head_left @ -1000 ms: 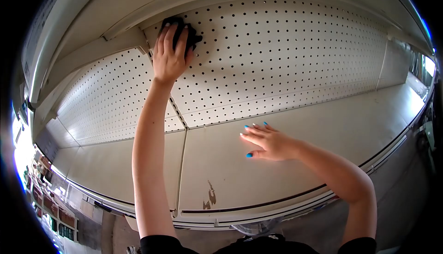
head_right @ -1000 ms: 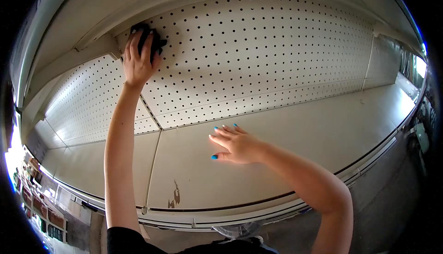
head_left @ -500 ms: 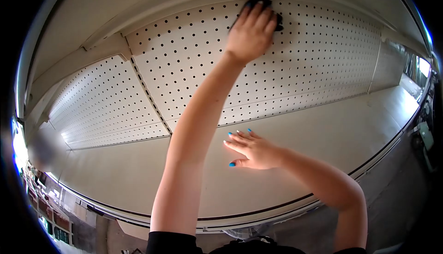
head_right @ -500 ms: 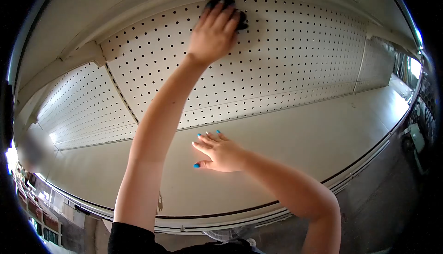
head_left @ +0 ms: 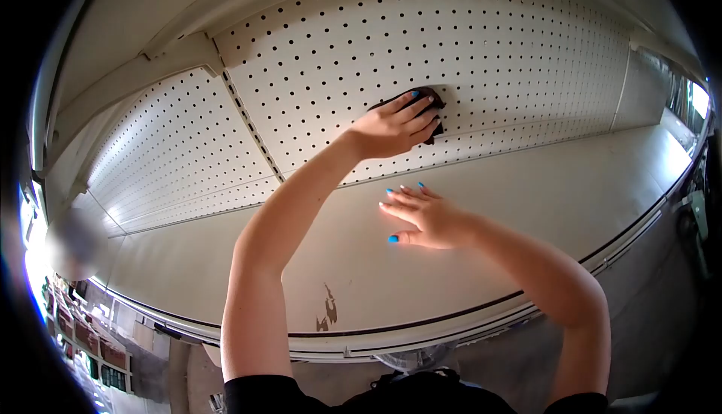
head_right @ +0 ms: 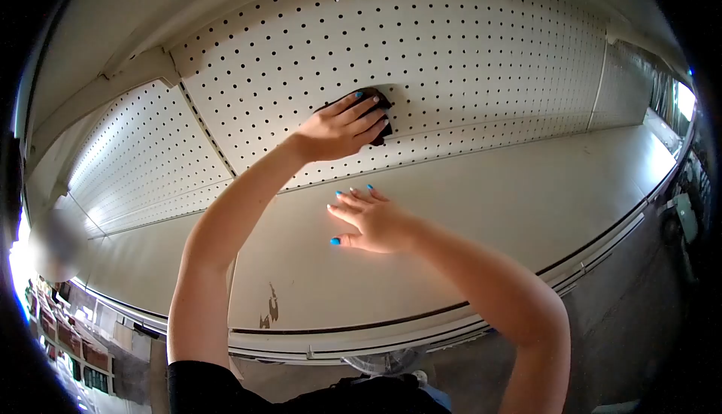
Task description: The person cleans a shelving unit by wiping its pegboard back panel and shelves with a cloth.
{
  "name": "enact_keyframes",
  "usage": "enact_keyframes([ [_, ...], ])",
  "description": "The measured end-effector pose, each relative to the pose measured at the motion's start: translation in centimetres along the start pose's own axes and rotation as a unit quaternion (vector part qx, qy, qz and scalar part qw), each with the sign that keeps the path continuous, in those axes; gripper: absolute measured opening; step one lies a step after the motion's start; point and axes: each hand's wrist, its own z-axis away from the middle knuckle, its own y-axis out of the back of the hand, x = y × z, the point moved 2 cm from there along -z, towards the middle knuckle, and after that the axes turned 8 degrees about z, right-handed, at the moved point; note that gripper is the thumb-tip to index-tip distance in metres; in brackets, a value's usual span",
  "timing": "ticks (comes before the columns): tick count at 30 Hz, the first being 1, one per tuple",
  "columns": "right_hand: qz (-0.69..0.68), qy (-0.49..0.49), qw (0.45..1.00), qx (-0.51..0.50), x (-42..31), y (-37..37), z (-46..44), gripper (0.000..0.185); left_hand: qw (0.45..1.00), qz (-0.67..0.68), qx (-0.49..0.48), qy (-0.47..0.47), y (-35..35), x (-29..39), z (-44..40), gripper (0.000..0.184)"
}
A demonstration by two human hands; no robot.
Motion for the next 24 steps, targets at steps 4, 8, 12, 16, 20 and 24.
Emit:
enact_keyframes([
  [4, -0.006, 0.011, 1.000, 0.006, 0.1, -0.2, 0.2, 0.074, 0.999, -0.009, -0.015, -0.038, 1.8, -3.9, 0.4, 0.043],
  [8, 0.000, 0.012, 1.000, -0.005, -0.1, 0.6, 0.4, 0.067, 0.996, -0.039, 0.066, 0.054, 4.9, -11.4, -0.7, 0.058],
  [12, -0.018, 0.022, 1.000, -0.003, 0.3, 0.3, 0.2, 0.073, 0.988, -0.088, 0.081, 0.102, 7.3, -14.0, -1.2, 0.054],
  [16, -0.012, 0.022, 1.000, 0.004, 0.1, 0.1, 0.1, 0.073, 0.979, -0.072, 0.101, 0.161, 6.3, -11.6, -1.1, 0.053],
  [20, -0.001, 0.016, 1.000, 0.005, 0.0, -0.2, -0.1, 0.072, 0.990, -0.026, 0.054, 0.128, 2.6, -4.9, 1.1, 0.052],
  [24, -0.009, 0.013, 1.000, 0.020, 0.2, -0.3, -0.1, 0.071, 0.999, -0.030, -0.037, -0.001, -0.2, 2.0, 2.5, 0.041],
])
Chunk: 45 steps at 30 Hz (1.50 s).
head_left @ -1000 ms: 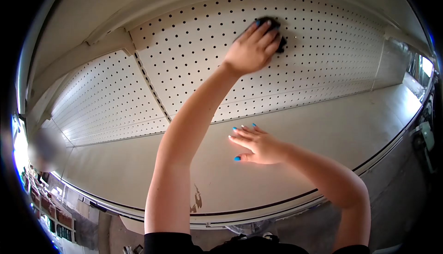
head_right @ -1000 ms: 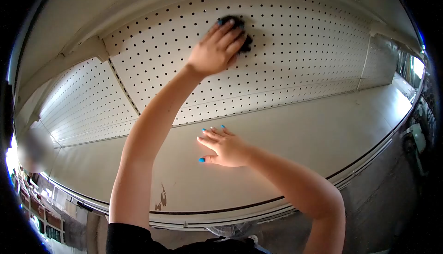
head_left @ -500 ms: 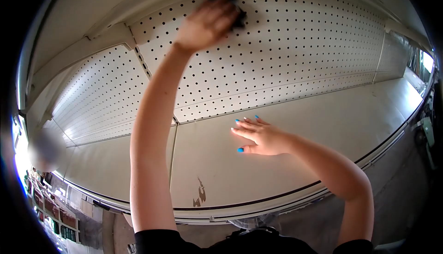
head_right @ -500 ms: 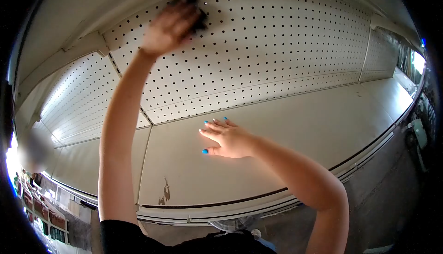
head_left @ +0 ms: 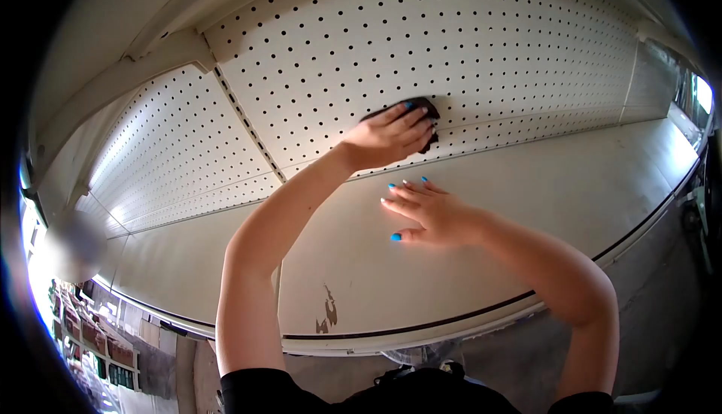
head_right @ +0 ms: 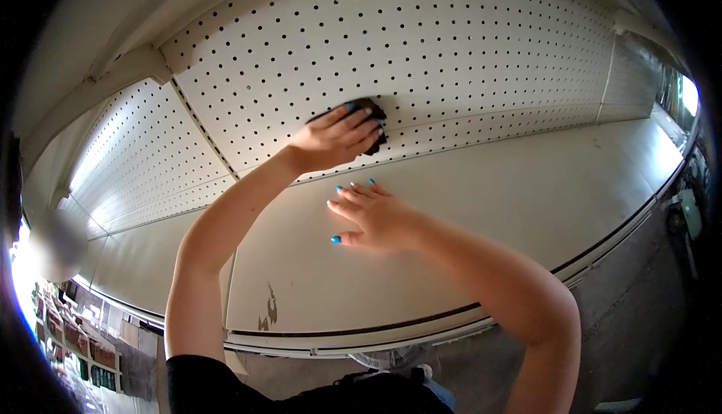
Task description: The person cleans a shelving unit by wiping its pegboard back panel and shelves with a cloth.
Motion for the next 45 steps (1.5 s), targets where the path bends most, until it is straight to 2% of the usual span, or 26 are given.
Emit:
enact_keyframes([
  [2, 0.005, -0.005, 1.000, -0.007, -0.2, 0.3, 0.0, 0.071, 0.997, 0.003, -0.044, -0.069, 0.1, 0.9, 0.7, 0.037],
  [5, -0.012, 0.006, 1.000, 0.011, 0.2, -0.1, 0.2, 0.071, 0.980, 0.020, -0.113, -0.164, 0.8, -1.3, 0.4, 0.037],
  [7, -0.007, 0.009, 1.000, -0.005, 0.4, 0.0, 0.2, 0.072, 0.998, 0.045, -0.019, -0.026, 2.3, -4.5, 0.9, 0.040],
  [9, -0.011, 0.012, 1.000, -0.013, 0.3, 0.0, 0.0, 0.072, 0.995, -0.052, 0.064, 0.051, 3.9, -8.9, 1.6, 0.045],
  [11, -0.007, 0.009, 1.000, -0.027, 0.2, 0.4, 0.1, 0.073, 0.984, -0.065, 0.094, 0.135, 6.7, -12.6, 1.9, 0.048],
  [15, -0.001, 0.014, 0.999, -0.032, 0.3, 0.3, -0.1, 0.072, 0.964, -0.133, 0.112, 0.202, 9.0, -15.5, 3.1, 0.047],
  [21, -0.001, 0.017, 1.000, -0.026, 0.1, 0.6, 0.0, 0.070, 0.945, -0.122, 0.129, 0.275, 6.6, -11.3, 3.3, 0.051],
  [25, -0.002, 0.023, 1.000, -0.016, 0.2, 0.3, -0.1, 0.070, 0.982, -0.100, 0.059, 0.146, 4.2, -5.1, 4.5, 0.048],
  [28, 0.001, 0.018, 1.000, -0.009, 0.0, 0.4, 0.0, 0.069, 0.997, -0.074, -0.023, 0.012, 3.2, -1.5, 5.7, 0.035],
  [30, -0.005, 0.019, 1.000, -0.011, 0.0, 0.5, 0.1, 0.068, 0.994, -0.047, -0.048, -0.082, 3.5, -0.9, 6.5, 0.027],
  [33, -0.004, 0.021, 0.999, -0.024, -0.1, 0.8, 0.0, 0.068, 0.979, -0.012, -0.111, -0.170, 4.3, -2.6, 7.1, 0.028],
  [35, 0.000, 0.023, 0.999, -0.029, 0.1, 1.0, 0.0, 0.068, 0.992, -0.013, -0.062, -0.107, 4.8, -4.2, 7.7, 0.028],
  [36, 0.000, 0.025, 0.999, -0.030, 0.2, 0.8, 0.0, 0.069, 0.999, -0.032, -0.034, -0.016, 5.2, -5.2, 7.9, 0.033],
  [37, -0.001, 0.027, 0.999, -0.032, 0.2, 0.7, 0.0, 0.069, 0.996, -0.079, -0.005, 0.035, 6.5, -7.1, 8.0, 0.037],
  [40, -0.014, 0.023, 0.999, -0.033, 0.0, 1.1, 0.2, 0.069, 0.958, -0.102, 0.102, 0.247, 8.1, -11.6, 9.1, 0.051],
  [43, -0.026, 0.014, 0.999, -0.042, -0.2, 1.4, 0.3, 0.068, 0.902, -0.205, 0.140, 0.353, 9.7, -13.4, 8.0, 0.046],
  [45, -0.024, 0.027, 0.999, -0.035, 0.0, 1.0, 0.1, 0.069, 0.871, -0.232, 0.187, 0.390, 9.5, -14.3, 7.3, 0.046],
])
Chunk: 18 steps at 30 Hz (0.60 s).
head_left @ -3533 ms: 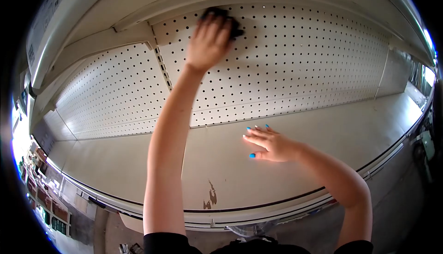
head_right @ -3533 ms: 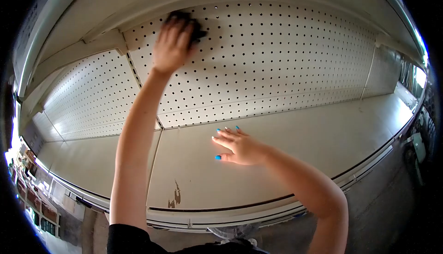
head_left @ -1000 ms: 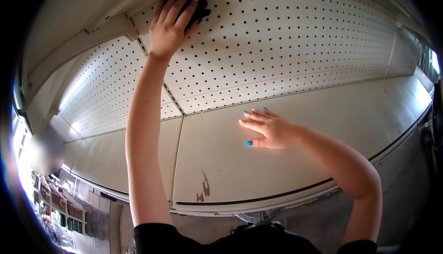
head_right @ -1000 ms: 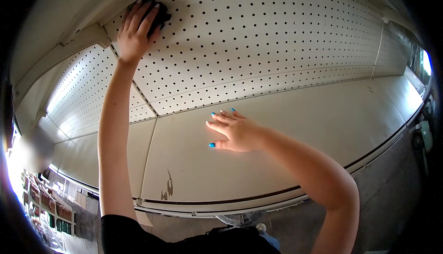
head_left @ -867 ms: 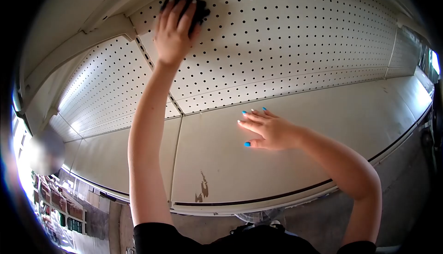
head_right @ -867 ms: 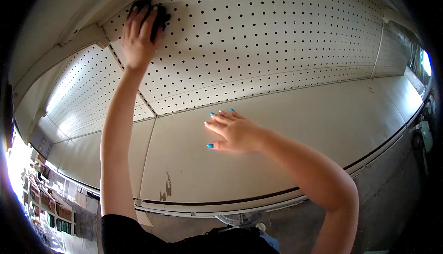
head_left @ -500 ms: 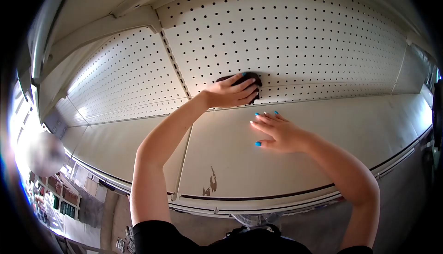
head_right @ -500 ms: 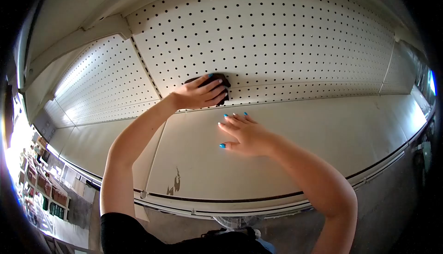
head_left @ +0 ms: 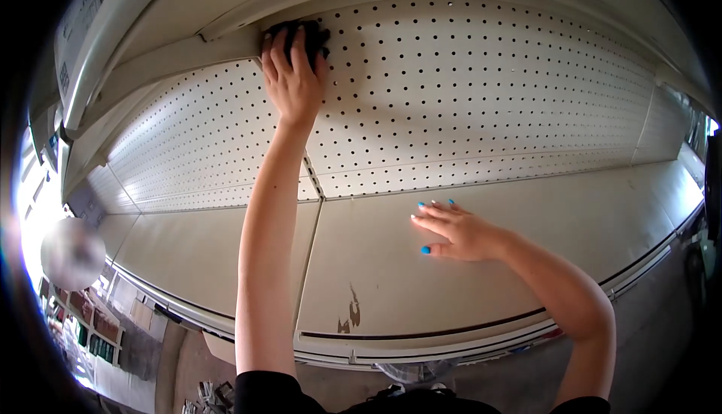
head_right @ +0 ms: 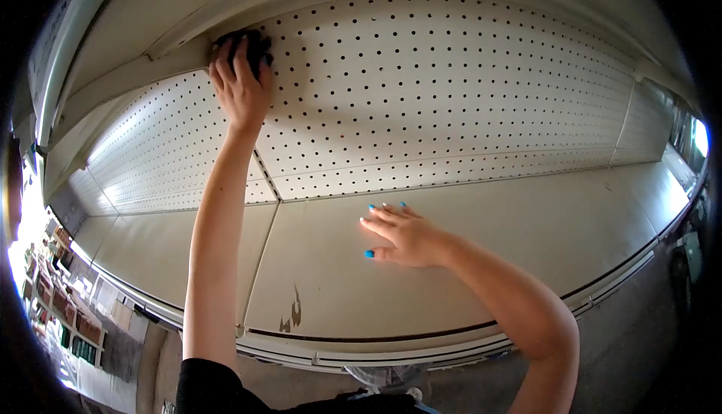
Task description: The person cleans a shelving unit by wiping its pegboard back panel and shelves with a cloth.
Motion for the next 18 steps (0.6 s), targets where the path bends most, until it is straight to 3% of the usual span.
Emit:
enact_keyframes([
  [4, -0.012, 0.004, 1.000, -0.003, 0.1, 0.2, 0.1, 0.070, 0.994, -0.014, 0.070, 0.083, -1.4, 0.7, -0.8, 0.045],
  [8, 0.007, -0.010, 1.000, -0.004, 0.0, 0.1, 0.0, 0.069, 0.987, -0.012, 0.060, 0.150, -1.5, 3.3, -1.6, 0.042],
  [12, 0.024, -0.011, 1.000, 0.012, 0.1, -0.5, -0.1, 0.071, 0.988, 0.150, -0.024, 0.038, -1.8, 6.1, -1.6, 0.052],
  [16, -0.011, -0.033, 0.999, 0.023, -0.1, 0.6, -0.3, 0.066, 0.962, 0.251, -0.104, 0.011, -2.6, 10.1, -2.2, 0.057],
  [18, -0.013, -0.063, 0.992, 0.106, -0.5, 1.6, -0.3, 0.061, 0.952, 0.285, -0.111, 0.020, -3.0, 10.9, -2.3, 0.063],
])
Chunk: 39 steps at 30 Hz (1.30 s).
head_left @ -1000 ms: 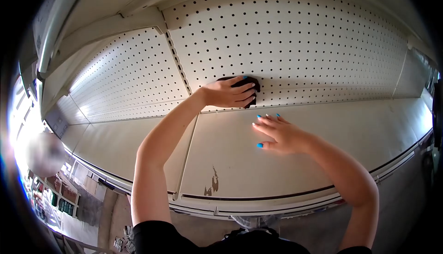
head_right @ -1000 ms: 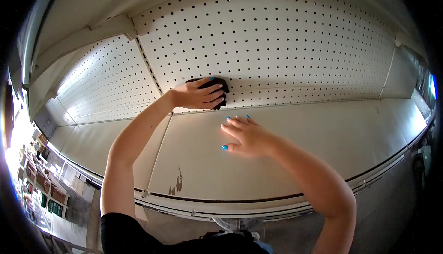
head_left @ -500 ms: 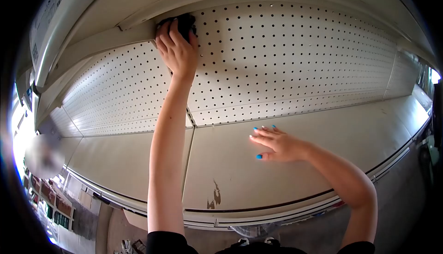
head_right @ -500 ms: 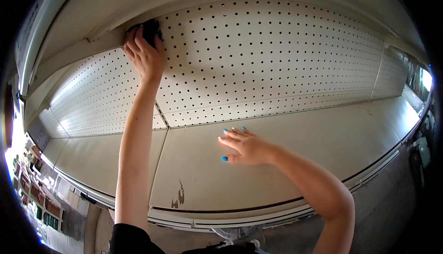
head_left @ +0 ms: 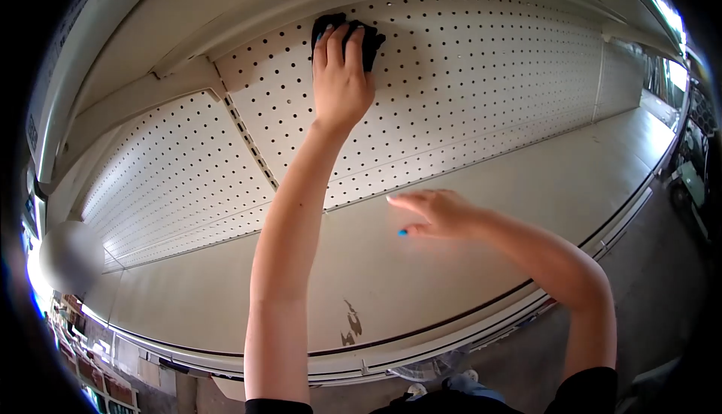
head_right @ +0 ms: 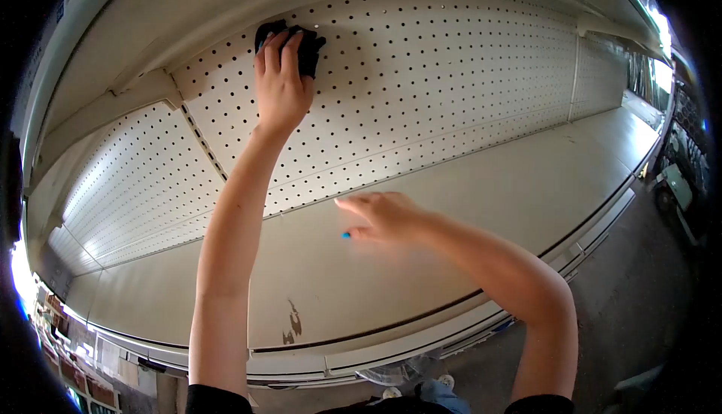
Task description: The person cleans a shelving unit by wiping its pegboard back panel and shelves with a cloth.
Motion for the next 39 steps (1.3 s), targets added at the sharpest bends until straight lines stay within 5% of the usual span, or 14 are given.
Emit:
enact_keyframes([
  [4, 0.110, 0.051, 0.939, 0.323, 0.0, 2.8, -0.6, 0.065, 0.994, 0.093, 0.046, 0.040, 0.0, 0.5, -0.3, 0.071],
  [8, 0.193, 0.055, 0.854, 0.480, 1.5, 8.6, -2.0, 0.074, 0.981, 0.128, 0.112, 0.096, -0.8, 1.6, -0.7, 0.066],
  [11, 0.226, 0.036, 0.821, 0.523, 3.5, 12.2, -3.1, 0.082, 0.966, 0.179, 0.127, 0.141, -3.5, 3.3, -1.6, 0.061],
  [15, 0.215, 0.138, 0.841, 0.477, 7.3, 14.7, -3.4, 0.095, 0.967, 0.192, 0.090, 0.139, -7.5, 7.5, -3.8, 0.034],
  [18, 0.198, 0.143, 0.811, 0.532, 11.1, 16.2, -2.6, 0.096, 0.965, 0.205, 0.115, 0.115, -10.3, 9.2, -5.4, 0.034],
  [22, 0.177, 0.099, 0.794, 0.573, 15.0, 17.0, -2.2, 0.089, 0.917, 0.361, 0.034, 0.169, -11.7, 10.7, -5.8, 0.043],
  [25, 0.213, 0.125, 0.799, 0.548, 16.0, 17.2, -0.8, 0.066, 0.931, 0.342, 0.016, 0.129, -10.1, 9.8, -4.4, 0.045],
  [27, 0.255, 0.154, 0.794, 0.530, 16.6, 17.0, -0.3, 0.052, 0.981, 0.164, 0.029, 0.101, -8.1, 8.6, -3.0, 0.044],
  [31, 0.329, 0.157, 0.783, 0.504, 18.4, 16.2, 0.3, 0.056, 0.985, -0.132, 0.080, 0.073, -6.5, 6.1, 0.4, 0.042],
  [39, 0.295, 0.074, 0.727, 0.615, 16.8, 14.6, -1.8, 0.056, 0.982, -0.178, 0.034, 0.049, -6.5, 4.9, 1.8, 0.046],
])
